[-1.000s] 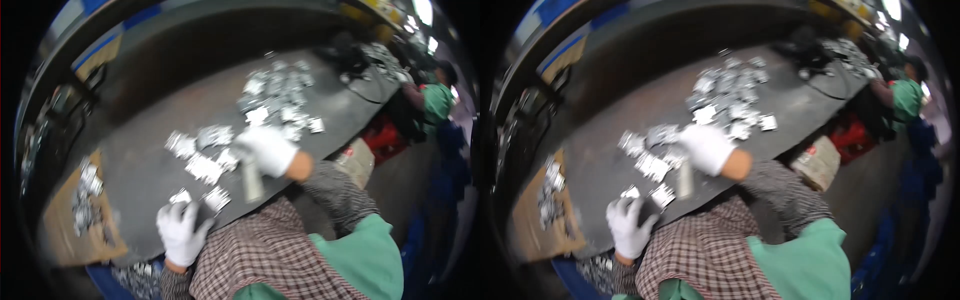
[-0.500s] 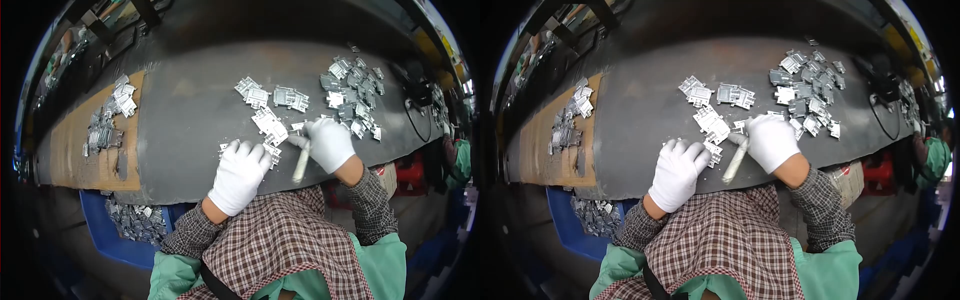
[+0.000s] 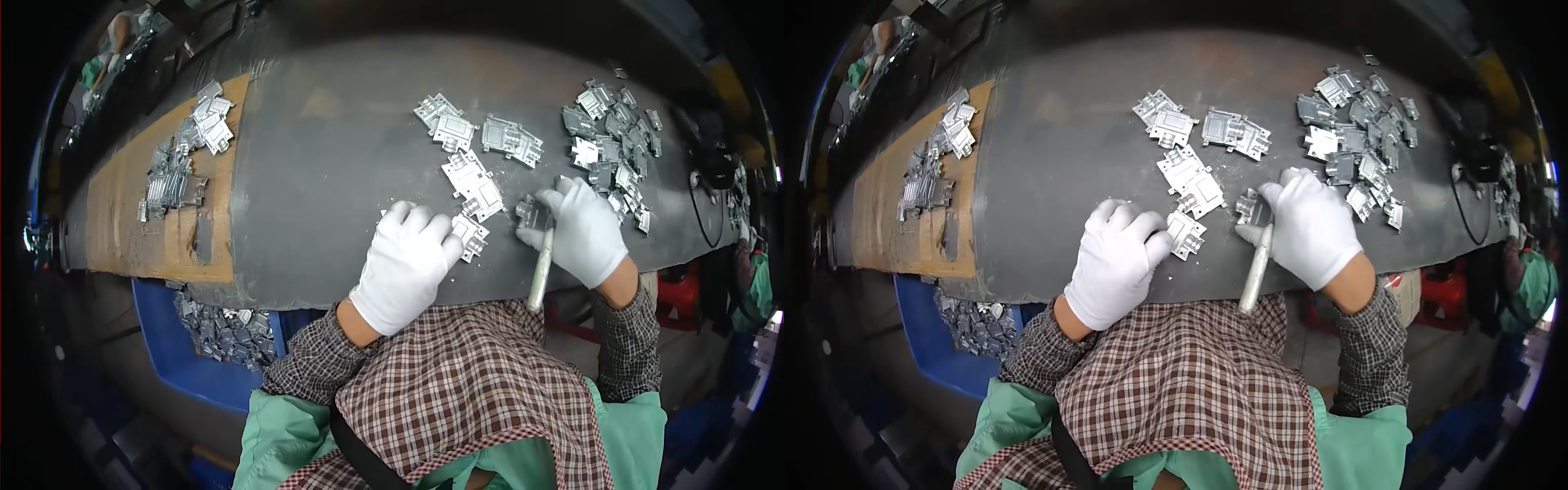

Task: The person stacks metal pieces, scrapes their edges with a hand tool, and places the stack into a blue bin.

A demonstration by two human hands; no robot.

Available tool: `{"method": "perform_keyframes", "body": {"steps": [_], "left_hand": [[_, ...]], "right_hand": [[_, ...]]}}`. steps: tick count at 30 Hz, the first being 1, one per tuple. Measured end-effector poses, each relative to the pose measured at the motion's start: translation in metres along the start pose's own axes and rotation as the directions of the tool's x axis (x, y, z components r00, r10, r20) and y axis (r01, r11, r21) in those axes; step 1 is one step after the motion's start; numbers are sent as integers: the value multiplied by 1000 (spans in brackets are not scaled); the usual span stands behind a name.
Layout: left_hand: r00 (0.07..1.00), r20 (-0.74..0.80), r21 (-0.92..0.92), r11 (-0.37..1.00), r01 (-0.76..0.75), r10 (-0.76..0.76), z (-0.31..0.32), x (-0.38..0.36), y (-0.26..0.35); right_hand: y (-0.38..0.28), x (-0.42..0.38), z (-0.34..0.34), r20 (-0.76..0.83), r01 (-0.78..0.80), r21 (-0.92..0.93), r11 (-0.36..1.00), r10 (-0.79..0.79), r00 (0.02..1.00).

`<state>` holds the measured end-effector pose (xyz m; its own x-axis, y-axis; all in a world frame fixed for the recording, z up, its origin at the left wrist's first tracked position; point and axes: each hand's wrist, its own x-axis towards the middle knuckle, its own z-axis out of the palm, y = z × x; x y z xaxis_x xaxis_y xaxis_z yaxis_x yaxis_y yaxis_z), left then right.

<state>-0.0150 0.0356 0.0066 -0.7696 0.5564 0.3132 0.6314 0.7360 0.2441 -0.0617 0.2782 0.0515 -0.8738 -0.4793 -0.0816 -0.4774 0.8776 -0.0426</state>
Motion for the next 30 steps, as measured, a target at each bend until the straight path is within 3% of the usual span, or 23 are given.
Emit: {"method": "perform_keyframes", "body": {"steps": [3, 6, 7, 10, 14, 18, 19, 26, 27, 29, 30], "left_hand": [[1000, -25, 43, 999, -4, 5, 4, -3, 6], [991, -126, -118, 993, 33, -48, 17, -8, 21], [988, -138, -160, 986, 45, -68, 16, -12, 24], [979, -177, -161, 984, 75, -103, -6, -7, 15], [998, -6, 22, 998, -56, 56, -7, 0, -3], [992, 17, 4, 992, -126, 126, -6, 0, 5], [986, -76, 0, 989, -147, 147, -2, 0, 8], [972, -232, -214, 977, -22, -29, 13, -18, 34], [969, -242, -199, 980, 1, -50, 8, -22, 31], [945, -306, -166, 984, 62, -111, -9, -30, 24], [932, -334, -152, 984, 92, -139, -14, -35, 20]], "right_hand": [[-13, -19, -6, -31, -31, 29, 999, 32, 999], [-37, -28, 5, -51, -50, -78, 996, 46, 998], [-40, -28, 11, 16, -56, -96, 994, 58, 998], [-44, -31, 15, -73, -53, -119, 991, 44, 996], [-44, -30, 14, -84, -47, -65, 997, 42, 996], [-49, -35, 14, -123, -172, -14, 985, 169, 978], [-47, -37, 18, -146, -179, -14, 984, 176, 974], [-43, -44, 32, -205, -226, 51, 973, 232, 951], [-39, -50, 34, -267, -273, 117, 955, 295, 918], [-32, -58, 32, -301, -172, 540, 824, 380, 875], [-36, -58, 28, -304, -149, 609, 779, 403, 863]]}}
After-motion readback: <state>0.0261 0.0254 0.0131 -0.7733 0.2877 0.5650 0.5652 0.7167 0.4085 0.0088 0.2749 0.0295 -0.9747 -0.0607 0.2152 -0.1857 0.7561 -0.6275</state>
